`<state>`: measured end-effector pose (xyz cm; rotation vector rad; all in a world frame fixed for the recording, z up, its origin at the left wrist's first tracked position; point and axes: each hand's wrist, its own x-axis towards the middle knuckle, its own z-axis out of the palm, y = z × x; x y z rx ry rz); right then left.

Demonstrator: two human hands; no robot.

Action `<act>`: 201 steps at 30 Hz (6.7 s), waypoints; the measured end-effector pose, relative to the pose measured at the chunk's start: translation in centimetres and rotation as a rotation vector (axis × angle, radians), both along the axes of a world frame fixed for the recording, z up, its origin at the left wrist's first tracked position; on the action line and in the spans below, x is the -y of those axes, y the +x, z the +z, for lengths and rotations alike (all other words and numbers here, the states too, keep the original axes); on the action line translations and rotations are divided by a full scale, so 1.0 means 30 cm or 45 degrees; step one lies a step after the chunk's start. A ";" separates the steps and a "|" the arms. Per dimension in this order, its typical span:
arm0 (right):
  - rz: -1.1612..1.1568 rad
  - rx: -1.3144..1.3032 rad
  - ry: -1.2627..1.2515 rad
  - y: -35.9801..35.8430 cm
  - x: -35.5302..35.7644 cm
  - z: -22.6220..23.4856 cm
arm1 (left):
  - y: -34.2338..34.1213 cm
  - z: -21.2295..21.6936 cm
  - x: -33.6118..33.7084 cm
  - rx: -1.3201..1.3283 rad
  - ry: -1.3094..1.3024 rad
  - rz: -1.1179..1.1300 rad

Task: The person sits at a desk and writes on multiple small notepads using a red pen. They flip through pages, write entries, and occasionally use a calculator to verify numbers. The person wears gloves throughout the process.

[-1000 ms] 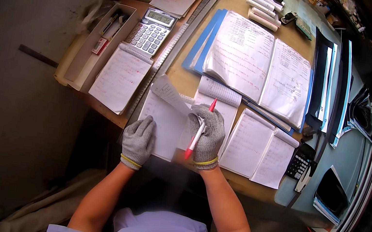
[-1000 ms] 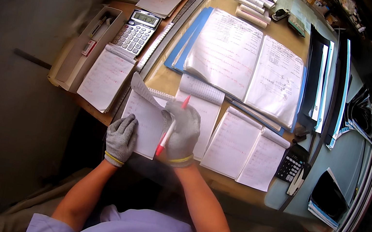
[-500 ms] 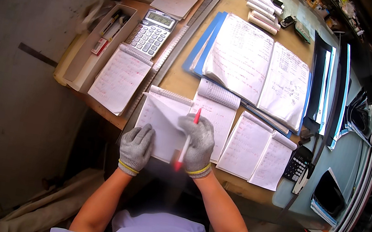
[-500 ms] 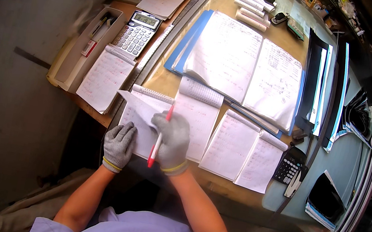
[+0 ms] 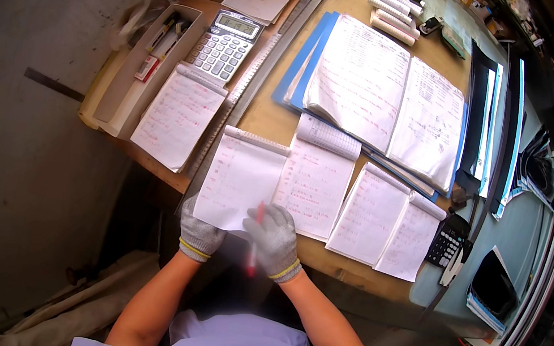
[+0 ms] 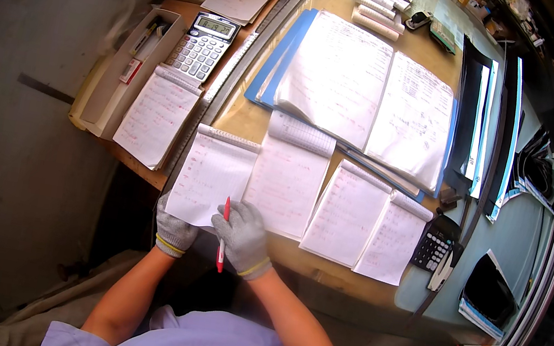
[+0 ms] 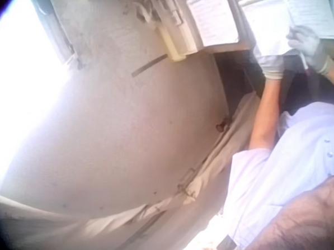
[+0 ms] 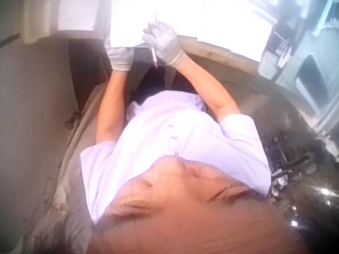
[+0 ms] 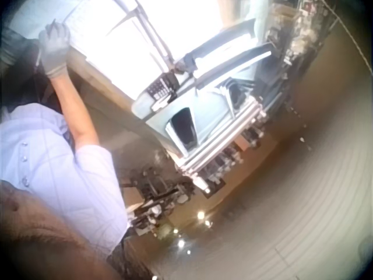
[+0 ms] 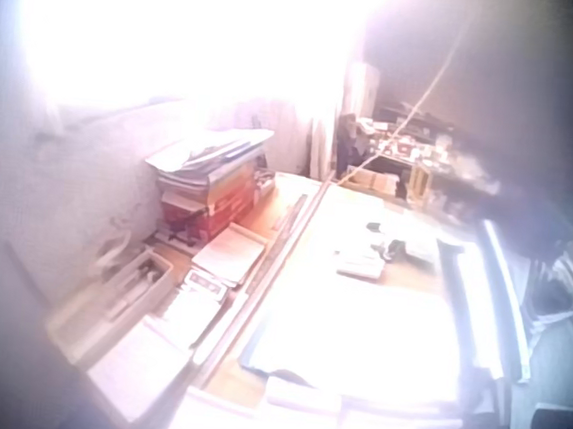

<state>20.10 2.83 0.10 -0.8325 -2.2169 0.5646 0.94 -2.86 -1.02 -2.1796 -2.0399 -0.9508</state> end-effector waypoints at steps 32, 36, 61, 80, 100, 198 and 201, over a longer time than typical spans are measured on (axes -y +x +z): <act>-0.048 -0.105 -0.114 -0.002 0.019 -0.011 | -0.011 -0.076 0.054 -0.118 -0.062 0.074; -0.056 -0.124 -0.119 -0.002 0.015 -0.005 | -0.014 -0.091 0.060 -0.122 -0.074 0.074; -0.033 -0.172 -0.145 -0.010 0.010 -0.010 | -0.026 -0.116 0.075 -0.045 -0.226 0.095; -0.059 -0.199 -0.130 -0.014 0.008 -0.001 | -0.018 -0.106 0.076 -0.061 -0.184 0.104; -0.277 -0.464 -0.158 -0.018 -0.141 0.150 | 0.010 0.002 0.014 -0.223 -0.096 0.104; -0.334 -0.549 -0.410 -0.012 -0.063 0.125 | 0.015 0.004 0.022 -0.141 -0.002 0.022; -0.325 -0.552 -0.359 -0.016 -0.058 0.128 | 0.008 -0.007 0.036 -0.124 -0.041 0.018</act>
